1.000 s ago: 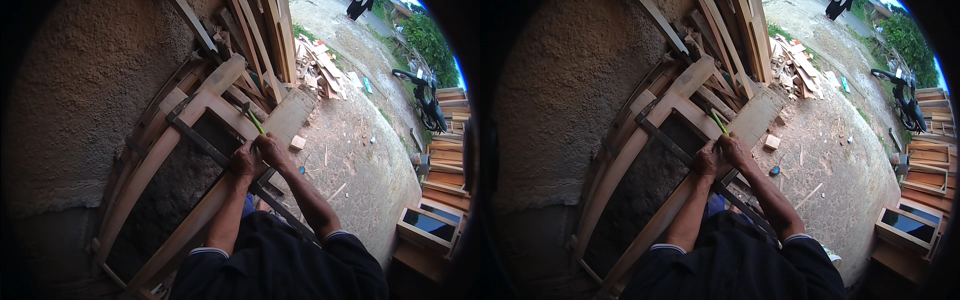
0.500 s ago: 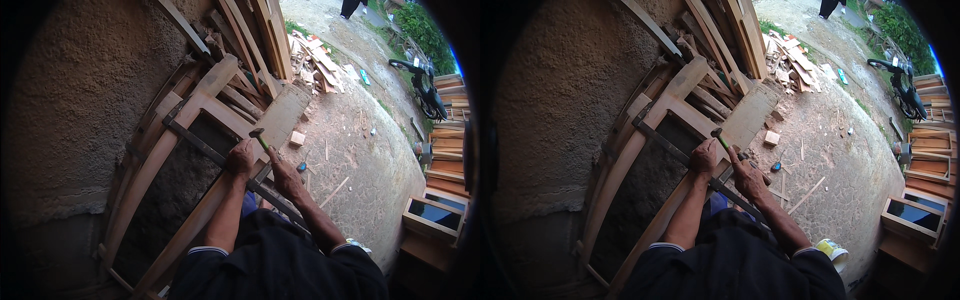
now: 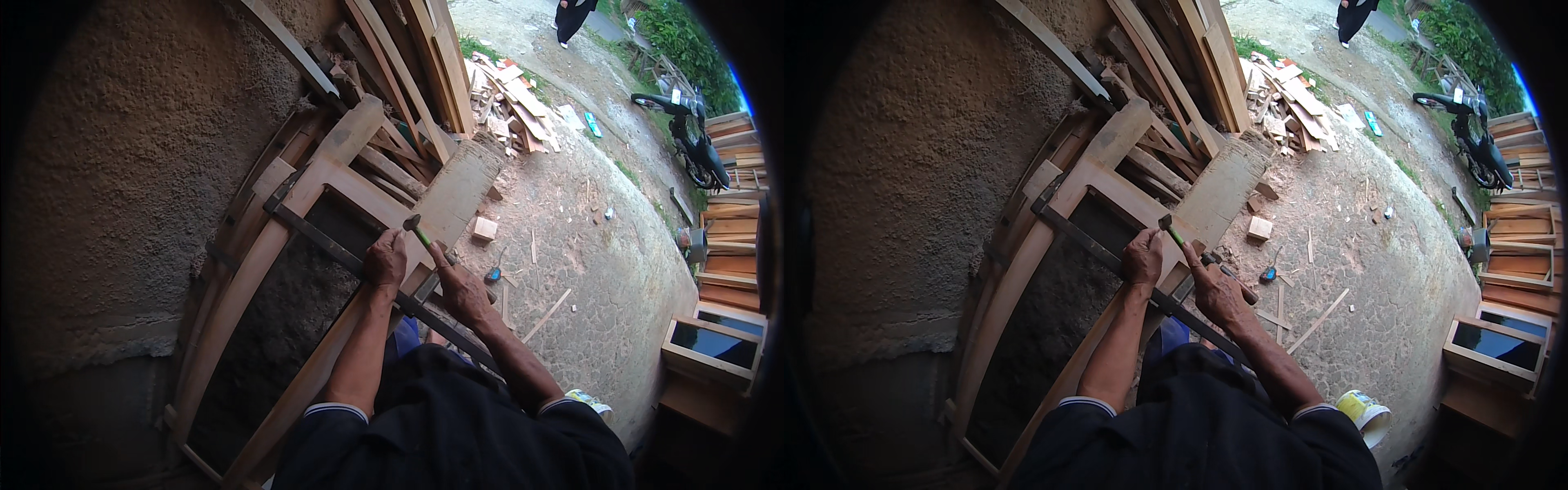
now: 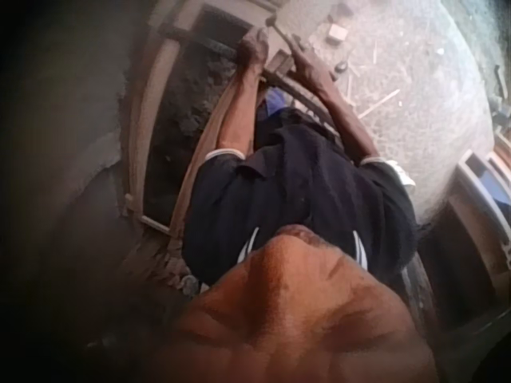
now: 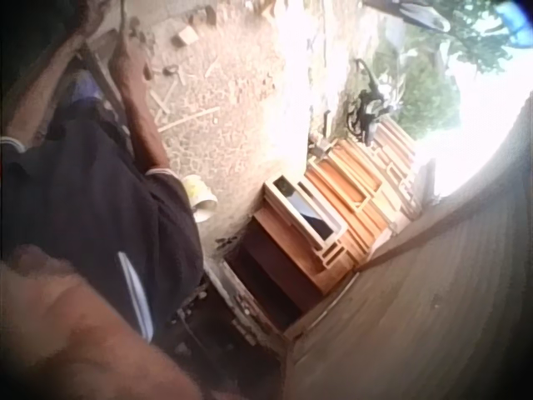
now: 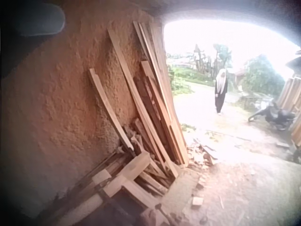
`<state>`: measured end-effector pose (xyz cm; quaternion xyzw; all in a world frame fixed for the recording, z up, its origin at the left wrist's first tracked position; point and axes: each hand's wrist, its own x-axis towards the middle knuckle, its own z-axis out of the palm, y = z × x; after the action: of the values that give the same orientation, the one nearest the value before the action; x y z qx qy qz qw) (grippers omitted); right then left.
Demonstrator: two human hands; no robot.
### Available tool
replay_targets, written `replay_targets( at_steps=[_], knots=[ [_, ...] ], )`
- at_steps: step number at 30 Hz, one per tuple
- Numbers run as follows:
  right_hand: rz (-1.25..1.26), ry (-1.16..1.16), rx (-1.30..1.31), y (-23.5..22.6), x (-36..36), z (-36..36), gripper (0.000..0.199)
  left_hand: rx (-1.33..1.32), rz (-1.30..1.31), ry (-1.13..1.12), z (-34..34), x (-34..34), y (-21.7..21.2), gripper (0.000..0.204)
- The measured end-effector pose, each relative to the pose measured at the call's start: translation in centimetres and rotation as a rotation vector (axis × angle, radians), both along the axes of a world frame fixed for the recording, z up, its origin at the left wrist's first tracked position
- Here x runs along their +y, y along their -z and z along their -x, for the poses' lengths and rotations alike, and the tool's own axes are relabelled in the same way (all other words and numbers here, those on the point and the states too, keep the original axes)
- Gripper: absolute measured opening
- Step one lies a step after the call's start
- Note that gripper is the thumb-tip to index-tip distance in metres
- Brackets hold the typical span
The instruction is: The person assembles a wooden frame by positioning planks and securing them with nails. They use a hammer to drive nails into the joints and a metal bar clamp to hold the frame together during assembly. The person repeatedly adjusts the frame and hammers nails to ensure stability.
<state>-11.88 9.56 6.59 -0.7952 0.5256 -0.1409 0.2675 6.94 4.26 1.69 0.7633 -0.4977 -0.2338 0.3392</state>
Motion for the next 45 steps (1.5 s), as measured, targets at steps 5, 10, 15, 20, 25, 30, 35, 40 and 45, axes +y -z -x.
replay_targets(
  at_steps=[5,10,15,20,25,30,35,40,45],
  knots=[
    [-0.141,0.012,-0.016,-0.6,-0.2,0.2,0.083,-0.14,0.213,0.079,-3.6,-8.2,-0.6,0.025],
    [-0.041,-0.012,-0.003,-2.5,-0.1,0.1,0.085,-0.486,0.254,0.353,-4.7,-13.3,0.5,0.031],
    [-0.009,-0.027,0.021,-2.8,-1.0,-0.3,0.086,-0.49,0.344,0.321,-4.6,-13.6,2.4,0.032],
    [-0.074,-0.038,0.089,-2.6,-1.5,0.1,0.085,-0.502,0.308,0.329,-4.8,-13.8,2.5,0.032],
    [0.052,-0.041,-0.047,-2.4,-1.0,0.3,0.08,-0.494,0.359,0.315,-4.8,-13.5,2.2,0.032],
    [-0.049,-0.036,0.037,-1.8,-1.7,0.0,0.079,-0.51,0.344,0.318,-4.9,-13.7,2.3,0.031],
    [0.227,-0.073,-0.151,-2.2,-1.2,0.3,0.081,-0.5,0.415,0.325,-4.9,-13.6,2.6,0.03],
    [-0.016,-0.069,0.077,-1.9,-1.3,0.3,0.083,-0.501,0.312,0.315,-4.8,-13.5,2.6,0.027],
    [0.142,-0.058,-0.094,-1.7,-1.6,0.3,0.083,-0.513,0.343,0.342,-4.8,-13.7,2.3,0.03]
  ],
)
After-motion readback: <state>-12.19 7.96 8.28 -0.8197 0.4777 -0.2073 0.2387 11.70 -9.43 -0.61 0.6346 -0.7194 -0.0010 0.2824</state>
